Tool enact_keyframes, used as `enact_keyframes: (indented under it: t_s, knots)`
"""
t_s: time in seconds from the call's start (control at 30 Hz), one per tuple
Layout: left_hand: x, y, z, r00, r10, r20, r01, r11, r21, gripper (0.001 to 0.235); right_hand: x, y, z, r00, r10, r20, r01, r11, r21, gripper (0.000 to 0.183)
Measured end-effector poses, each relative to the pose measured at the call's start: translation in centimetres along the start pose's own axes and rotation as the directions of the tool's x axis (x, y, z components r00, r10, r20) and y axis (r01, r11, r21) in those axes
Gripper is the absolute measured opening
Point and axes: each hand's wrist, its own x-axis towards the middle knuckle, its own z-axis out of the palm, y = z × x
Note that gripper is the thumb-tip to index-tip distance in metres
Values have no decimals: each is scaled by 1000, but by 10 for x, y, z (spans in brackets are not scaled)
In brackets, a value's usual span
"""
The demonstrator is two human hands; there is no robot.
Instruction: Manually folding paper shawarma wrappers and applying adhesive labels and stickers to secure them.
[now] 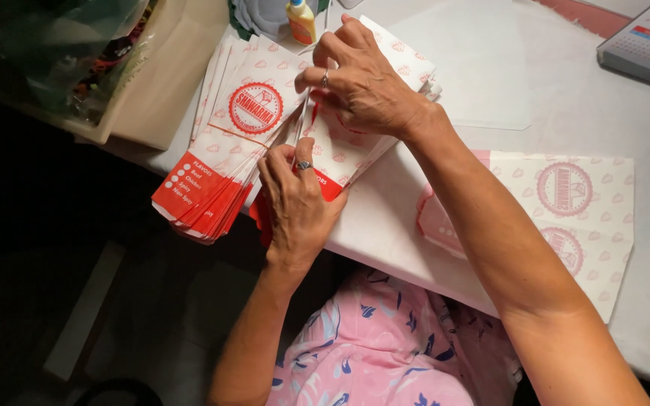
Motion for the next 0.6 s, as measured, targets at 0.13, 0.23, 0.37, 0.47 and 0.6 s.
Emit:
enact_keyframes:
  t_s: [0.13, 0.23, 0.37, 0.47, 0.6]
  knots:
    - [-2, -1, 4, 1000, -7, -8, 7, 1000, -29, 87, 3, -4, 6, 1000, 0, 1, 0, 999, -52, 13]
    - [-2, -2, 2, 1000, -14, -3, 14, 1000, -4, 92, 4, -2, 19, 998, 49, 38, -50, 999, 15, 16]
    - [-1, -6, 2, 999, -12, 37, 12, 1000, -4, 89, -3, 0, 42, 979, 189, 80, -180, 978, -106, 11]
    - [-2, -8, 5, 997, 18, 71, -20, 999, 29, 90, -8, 2, 52, 978, 203, 49, -186, 954, -234, 20]
    - [-2, -8, 0, 995, 46, 83, -44, 999, -26, 82, -2, -45, 28, 950, 295, 104, -266, 937, -226, 43]
